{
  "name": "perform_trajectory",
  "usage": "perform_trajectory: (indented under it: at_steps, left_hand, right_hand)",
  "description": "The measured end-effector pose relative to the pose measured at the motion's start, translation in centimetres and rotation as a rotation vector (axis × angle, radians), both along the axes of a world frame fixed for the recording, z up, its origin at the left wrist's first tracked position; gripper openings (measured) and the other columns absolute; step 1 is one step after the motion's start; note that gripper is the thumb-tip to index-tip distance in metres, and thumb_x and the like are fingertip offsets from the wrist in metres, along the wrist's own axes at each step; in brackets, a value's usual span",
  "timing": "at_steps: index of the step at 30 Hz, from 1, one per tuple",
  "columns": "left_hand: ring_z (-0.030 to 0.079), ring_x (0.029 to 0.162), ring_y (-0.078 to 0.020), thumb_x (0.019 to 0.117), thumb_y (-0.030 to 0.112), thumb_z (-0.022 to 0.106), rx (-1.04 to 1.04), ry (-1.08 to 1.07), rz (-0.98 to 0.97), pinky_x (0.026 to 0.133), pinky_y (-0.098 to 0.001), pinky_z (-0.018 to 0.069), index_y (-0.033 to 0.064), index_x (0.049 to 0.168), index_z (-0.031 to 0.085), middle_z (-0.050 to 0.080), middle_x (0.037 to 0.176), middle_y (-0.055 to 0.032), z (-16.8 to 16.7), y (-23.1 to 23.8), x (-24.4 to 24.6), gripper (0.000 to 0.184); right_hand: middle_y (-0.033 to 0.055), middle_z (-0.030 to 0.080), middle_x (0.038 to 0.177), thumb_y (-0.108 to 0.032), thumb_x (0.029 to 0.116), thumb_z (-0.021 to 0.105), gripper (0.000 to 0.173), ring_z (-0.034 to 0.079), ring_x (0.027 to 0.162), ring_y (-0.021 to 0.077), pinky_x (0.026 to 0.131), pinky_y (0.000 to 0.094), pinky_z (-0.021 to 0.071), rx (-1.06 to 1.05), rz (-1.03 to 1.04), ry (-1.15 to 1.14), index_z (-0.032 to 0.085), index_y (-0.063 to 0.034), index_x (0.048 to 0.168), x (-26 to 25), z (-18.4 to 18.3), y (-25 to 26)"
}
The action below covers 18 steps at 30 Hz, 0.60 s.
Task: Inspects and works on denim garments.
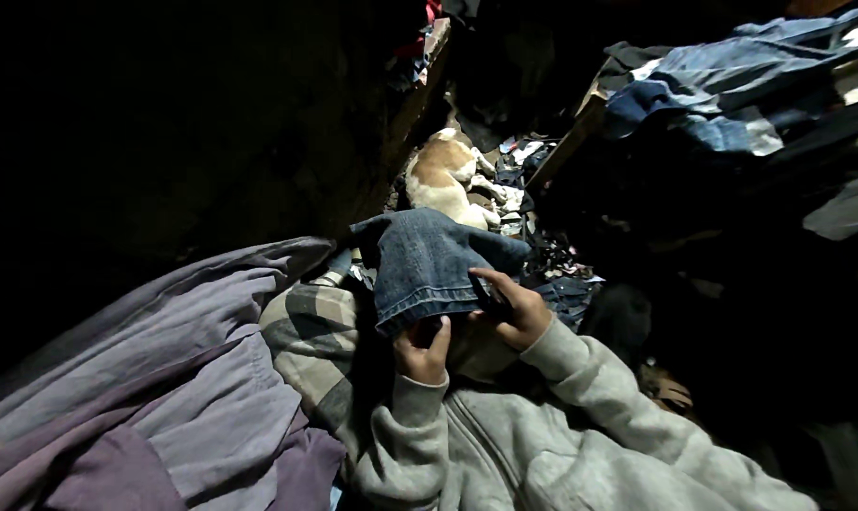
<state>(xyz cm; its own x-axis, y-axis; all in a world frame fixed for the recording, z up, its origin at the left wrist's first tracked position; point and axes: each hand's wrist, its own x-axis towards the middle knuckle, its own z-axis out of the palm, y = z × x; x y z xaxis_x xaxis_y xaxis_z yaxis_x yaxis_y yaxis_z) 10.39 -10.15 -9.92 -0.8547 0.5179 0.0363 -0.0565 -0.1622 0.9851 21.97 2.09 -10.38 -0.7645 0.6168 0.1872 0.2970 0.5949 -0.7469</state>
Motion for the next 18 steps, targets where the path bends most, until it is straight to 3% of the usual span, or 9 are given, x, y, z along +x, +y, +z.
perform_trajectory:
  at_steps: [3,8,11,13,15,16,18]
  left_hand:
    - [0.063,0.072,0.0109,0.0768,-0.008,0.066,0.01,0.115,-0.064,0.07,-0.0102,0.0532,-0.0056,0.08,0.068,0.069,0.073,0.0098,-0.4,-0.1,-0.3,0.004]
    - [0.06,0.071,0.0118,0.0772,-0.009,0.062,-0.074,0.166,-0.195,0.069,-0.0074,0.0492,-0.0106,0.082,0.066,0.069,0.075,0.0031,1.4,-0.2,-0.6,0.006]
    - [0.062,0.073,0.0105,0.076,-0.01,0.062,0.056,0.164,-0.304,0.069,-0.009,0.0516,-0.0018,0.08,0.065,0.069,0.076,0.0087,2.6,1.3,-0.4,0.01]
    - [0.064,0.074,0.009,0.0764,-0.011,0.063,0.136,0.16,-0.363,0.07,-0.0103,0.0537,0.002,0.08,0.068,0.07,0.078,0.0106,3.8,3.0,-0.2,0.014]
    - [0.065,0.075,0.008,0.0761,-0.012,0.063,0.177,0.165,-0.388,0.07,-0.0111,0.0546,0.0033,0.082,0.067,0.071,0.08,0.0112,5.0,5.0,-0.4,0.017]
    - [0.065,0.078,0.0074,0.0775,-0.011,0.064,0.192,0.178,-0.41,0.073,-0.0119,0.0553,0.0035,0.086,0.067,0.071,0.083,0.0111,5.5,5.9,-0.6,0.017]
    - [0.067,0.087,0.005,0.0822,-0.007,0.064,0.207,0.221,-0.513,0.08,-0.0152,0.0569,0.0031,0.101,0.065,0.072,0.093,0.0095,6.1,7.2,-1.1,0.021]
  right_hand:
    - [0.0157,0.07,0.086,-0.026,0.0869,0.074,0.06,0.063,0.065,0.0233,0.063,0.043,0.0561,-0.017,-0.007,-0.01,0.059,0.0026,0.137,-0.2,0.0,0.2]
    - [0.0193,0.073,0.099,-0.027,0.079,0.081,0.072,0.07,0.077,0.0303,0.07,0.0521,0.0588,-0.054,0.057,-0.049,0.055,0.0008,0.141,-0.4,1.0,0.8]
    - [0.0206,0.072,0.093,-0.017,0.0741,0.083,0.077,0.069,0.076,0.0349,0.07,0.0569,0.0576,-0.098,0.051,-0.066,0.053,0.0007,0.143,-1.1,1.9,1.1]
    - [0.0222,0.072,0.094,-0.004,0.0776,0.075,0.062,0.07,0.078,0.0358,0.073,0.0556,0.058,-0.098,0.025,0.017,0.058,0.0049,0.137,-2.0,2.0,1.8]
    - [0.0242,0.074,0.099,0.005,0.0816,0.06,0.035,0.074,0.087,0.0337,0.08,0.0486,0.0591,-0.063,-0.081,0.173,0.068,0.0103,0.116,-3.6,2.2,3.0]
    - [0.0263,0.073,0.1,0.008,0.084,0.055,0.03,0.073,0.09,0.0342,0.084,0.0478,0.0578,-0.114,-0.184,0.213,0.069,0.0135,0.11,-4.3,3.4,3.9]
    - [0.0264,0.07,0.113,0.004,0.0959,0.05,0.031,0.068,0.106,0.0288,0.099,0.0417,0.0518,-0.372,-0.45,0.201,0.063,0.0163,0.121,-5.4,6.6,6.8]
